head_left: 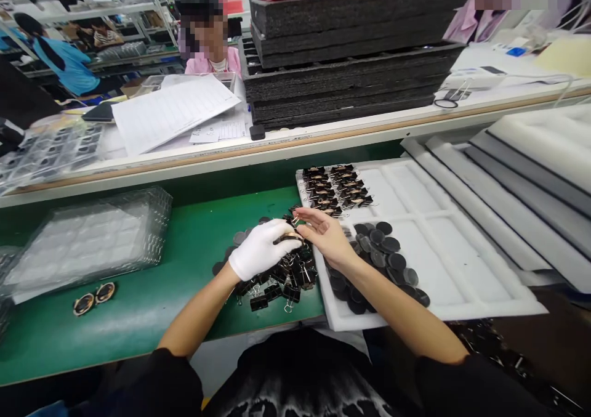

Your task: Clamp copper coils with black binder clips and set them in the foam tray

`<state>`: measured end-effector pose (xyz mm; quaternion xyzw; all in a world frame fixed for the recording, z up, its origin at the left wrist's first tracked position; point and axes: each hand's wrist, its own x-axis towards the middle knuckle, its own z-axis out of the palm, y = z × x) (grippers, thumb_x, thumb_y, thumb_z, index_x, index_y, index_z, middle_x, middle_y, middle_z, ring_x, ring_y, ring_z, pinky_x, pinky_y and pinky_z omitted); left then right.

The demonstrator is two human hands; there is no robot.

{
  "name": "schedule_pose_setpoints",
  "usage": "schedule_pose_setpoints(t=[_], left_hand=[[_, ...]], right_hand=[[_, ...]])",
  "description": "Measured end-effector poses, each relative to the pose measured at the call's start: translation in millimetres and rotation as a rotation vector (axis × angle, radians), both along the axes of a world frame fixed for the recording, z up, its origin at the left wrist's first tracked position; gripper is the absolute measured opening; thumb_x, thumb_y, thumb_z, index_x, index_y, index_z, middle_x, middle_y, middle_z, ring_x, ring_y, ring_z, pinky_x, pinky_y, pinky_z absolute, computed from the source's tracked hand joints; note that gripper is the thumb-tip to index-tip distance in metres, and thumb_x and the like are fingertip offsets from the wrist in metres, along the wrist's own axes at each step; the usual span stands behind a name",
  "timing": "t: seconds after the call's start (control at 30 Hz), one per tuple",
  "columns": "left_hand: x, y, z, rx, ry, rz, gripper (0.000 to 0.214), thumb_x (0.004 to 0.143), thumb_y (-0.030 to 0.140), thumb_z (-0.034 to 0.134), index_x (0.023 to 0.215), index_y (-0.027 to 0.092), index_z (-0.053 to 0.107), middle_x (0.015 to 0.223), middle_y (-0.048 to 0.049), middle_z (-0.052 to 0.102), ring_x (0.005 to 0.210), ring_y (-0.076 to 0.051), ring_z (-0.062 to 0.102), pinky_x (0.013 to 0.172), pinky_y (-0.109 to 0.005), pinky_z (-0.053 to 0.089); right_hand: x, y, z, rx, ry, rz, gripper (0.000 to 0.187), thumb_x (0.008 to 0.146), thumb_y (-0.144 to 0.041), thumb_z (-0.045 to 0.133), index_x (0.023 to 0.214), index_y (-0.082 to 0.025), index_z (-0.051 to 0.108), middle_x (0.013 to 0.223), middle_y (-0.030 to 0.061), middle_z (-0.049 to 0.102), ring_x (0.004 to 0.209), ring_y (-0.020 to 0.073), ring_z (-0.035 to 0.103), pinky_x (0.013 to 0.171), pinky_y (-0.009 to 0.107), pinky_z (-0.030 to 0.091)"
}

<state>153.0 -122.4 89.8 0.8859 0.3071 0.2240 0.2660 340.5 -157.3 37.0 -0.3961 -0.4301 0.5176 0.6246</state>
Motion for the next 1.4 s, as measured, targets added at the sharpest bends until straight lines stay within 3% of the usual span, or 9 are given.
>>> schedule_pose_setpoints(t=[0.17, 0.37, 0.5, 0.6, 0.7, 0.87, 1.0, 1.27, 1.4], left_hand=[[2.1, -2.1, -2.6, 0.046, 0.041, -0.100, 0.017, 0.100, 0.036, 0.059, 0.102, 0.026, 0.073, 0.098, -0.0021, 0.074, 0.092, -0.018, 0.069, 0.085, -0.030, 0.050], [-6.4, 0.3, 5.2, -0.059, 0.074, -0.197, 0.018, 0.099, 0.038, 0.060, 0.098, 0.025, 0.074, 0.097, -0.0026, 0.074, 0.093, -0.018, 0.069, 0.090, -0.032, 0.052], [-10.4, 5.2, 5.8, -0.216, 0.039, -0.003, 0.021, 0.098, 0.040, 0.058, 0.100, 0.025, 0.072, 0.106, -0.0040, 0.076, 0.103, -0.021, 0.071, 0.096, -0.035, 0.055], [-8.3, 8.0, 0.7, -0.389, -0.009, 0.194, 0.024, 0.098, 0.044, 0.056, 0.105, 0.025, 0.067, 0.100, -0.0040, 0.077, 0.090, -0.021, 0.076, 0.080, -0.032, 0.059], [-1.8, 8.3, -4.2, -0.517, -0.065, 0.246, 0.023, 0.098, 0.045, 0.056, 0.104, 0.023, 0.061, 0.082, 0.0000, 0.077, 0.075, -0.019, 0.077, 0.068, -0.028, 0.056], [6.2, 8.3, -2.5, -0.432, -0.004, 0.231, 0.021, 0.098, 0.039, 0.057, 0.109, 0.023, 0.064, 0.063, 0.0064, 0.071, 0.064, -0.016, 0.073, 0.072, -0.028, 0.054], [8.2, 8.8, -3.7, -0.369, 0.025, 0.244, 0.025, 0.096, 0.037, 0.059, 0.116, 0.024, 0.067, 0.063, 0.0076, 0.072, 0.066, -0.016, 0.074, 0.078, -0.028, 0.054], [16.3, 3.4, -8.2, -0.397, -0.022, 0.363, 0.026, 0.094, 0.045, 0.063, 0.104, 0.021, 0.064, 0.069, 0.0042, 0.074, 0.064, -0.016, 0.073, 0.068, -0.027, 0.053], [16.8, 0.9, -8.5, -0.394, -0.026, 0.397, 0.030, 0.094, 0.050, 0.061, 0.103, 0.021, 0.063, 0.076, 0.0015, 0.074, 0.068, -0.017, 0.074, 0.072, -0.029, 0.055]], right_hand=[[19.5, -6.4, -0.2, -0.103, -0.033, 0.145, 0.054, 0.074, -0.043, 0.089, 0.122, -0.023, 0.074, 0.124, 0.0099, 0.075, 0.117, 0.0233, 0.071, 0.113, 0.047, 0.051], [25.6, -7.1, -7.9, -0.137, -0.002, 0.158, 0.046, 0.063, -0.039, 0.096, 0.103, -0.021, 0.081, 0.099, 0.0067, 0.080, 0.095, 0.0228, 0.075, 0.104, 0.046, 0.057], [25.5, -5.7, -13.0, -0.150, 0.093, 0.040, 0.044, 0.064, -0.043, 0.095, 0.101, -0.021, 0.082, 0.096, 0.0054, 0.079, 0.092, 0.0218, 0.074, 0.099, 0.043, 0.059], [24.8, -5.4, -15.7, -0.193, 0.158, -0.009, 0.044, 0.063, -0.043, 0.097, 0.098, -0.021, 0.082, 0.092, 0.0047, 0.078, 0.085, 0.0201, 0.073, 0.090, 0.039, 0.061], [23.1, -5.9, -16.4, -0.245, 0.205, -0.025, 0.042, 0.062, -0.044, 0.097, 0.095, -0.021, 0.083, 0.088, 0.0041, 0.077, 0.078, 0.0178, 0.072, 0.083, 0.037, 0.062], [20.6, -7.6, -14.3, -0.310, 0.252, -0.049, 0.044, 0.059, -0.043, 0.099, 0.094, -0.021, 0.083, 0.085, 0.0027, 0.077, 0.075, 0.0170, 0.070, 0.083, 0.039, 0.063], [18.6, -8.8, -13.4, -0.327, 0.253, -0.068, 0.042, 0.060, -0.040, 0.099, 0.093, -0.020, 0.083, 0.087, 0.0039, 0.078, 0.076, 0.0175, 0.071, 0.085, 0.038, 0.063], [12.6, -8.8, -12.9, -0.341, 0.289, -0.100, 0.041, 0.059, -0.039, 0.099, 0.091, -0.021, 0.083, 0.086, 0.0026, 0.079, 0.075, 0.0151, 0.071, 0.084, 0.035, 0.064], [10.5, -10.4, -12.1, -0.347, 0.305, -0.076, 0.040, 0.061, -0.038, 0.098, 0.093, -0.021, 0.083, 0.087, 0.0025, 0.079, 0.077, 0.0142, 0.072, 0.085, 0.032, 0.063]])
